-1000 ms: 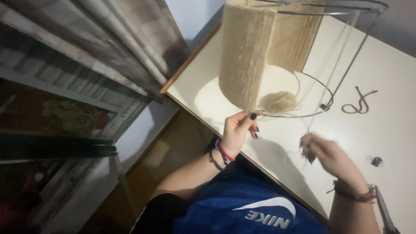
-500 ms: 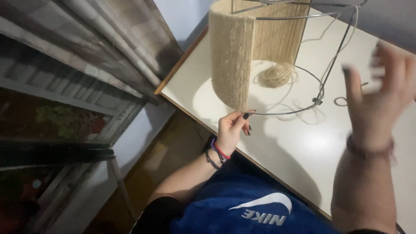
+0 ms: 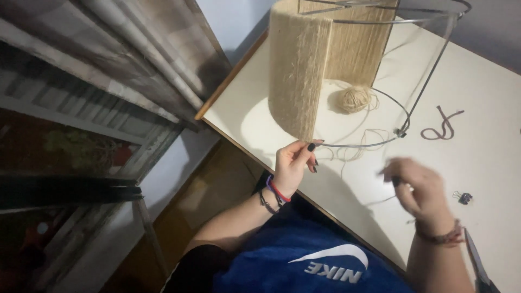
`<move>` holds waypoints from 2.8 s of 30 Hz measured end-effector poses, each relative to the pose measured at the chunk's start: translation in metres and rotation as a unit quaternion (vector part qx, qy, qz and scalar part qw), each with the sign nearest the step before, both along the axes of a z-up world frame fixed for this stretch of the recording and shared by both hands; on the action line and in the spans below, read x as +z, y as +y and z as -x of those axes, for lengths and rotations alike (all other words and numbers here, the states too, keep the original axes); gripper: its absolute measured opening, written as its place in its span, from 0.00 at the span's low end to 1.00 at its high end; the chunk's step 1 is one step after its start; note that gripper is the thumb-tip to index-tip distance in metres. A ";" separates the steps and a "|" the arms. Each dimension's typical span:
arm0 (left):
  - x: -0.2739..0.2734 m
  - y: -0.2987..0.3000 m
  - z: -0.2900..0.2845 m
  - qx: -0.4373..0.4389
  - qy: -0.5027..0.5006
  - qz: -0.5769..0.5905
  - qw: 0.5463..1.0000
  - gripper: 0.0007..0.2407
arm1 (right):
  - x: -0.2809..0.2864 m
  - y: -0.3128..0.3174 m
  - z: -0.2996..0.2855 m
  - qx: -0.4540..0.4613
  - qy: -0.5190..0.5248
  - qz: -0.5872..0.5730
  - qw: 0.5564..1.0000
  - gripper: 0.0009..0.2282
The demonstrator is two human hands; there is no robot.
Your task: Wrapping twine around a wire lampshade frame to create a decorative cover, using clips to secure the ends.
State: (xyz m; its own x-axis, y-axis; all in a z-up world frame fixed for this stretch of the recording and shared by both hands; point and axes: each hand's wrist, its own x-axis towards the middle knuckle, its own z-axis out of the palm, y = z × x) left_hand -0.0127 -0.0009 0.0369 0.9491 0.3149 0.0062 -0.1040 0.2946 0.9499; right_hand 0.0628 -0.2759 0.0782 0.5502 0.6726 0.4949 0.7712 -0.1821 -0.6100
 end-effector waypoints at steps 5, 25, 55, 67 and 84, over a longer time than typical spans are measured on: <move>0.003 0.001 -0.004 0.012 -0.002 0.000 1.000 0.11 | -0.022 0.002 0.009 -0.148 0.388 0.396 0.819 0.13; -0.009 -0.001 0.002 0.005 0.032 -0.011 0.999 0.10 | 0.075 0.041 -0.052 -0.139 -0.351 -0.014 0.926 0.08; -0.035 -0.009 -0.022 -0.021 -0.012 -0.118 0.993 0.08 | 0.041 0.098 -0.009 -0.078 0.103 0.153 0.980 0.14; 0.006 0.020 -0.010 -0.260 0.083 -0.552 0.788 0.10 | 0.031 0.087 -0.020 0.007 0.062 0.223 0.973 0.19; 0.164 0.043 -0.116 0.037 -0.306 -0.570 0.761 0.05 | 0.038 0.082 -0.040 -0.055 0.165 0.135 0.975 0.18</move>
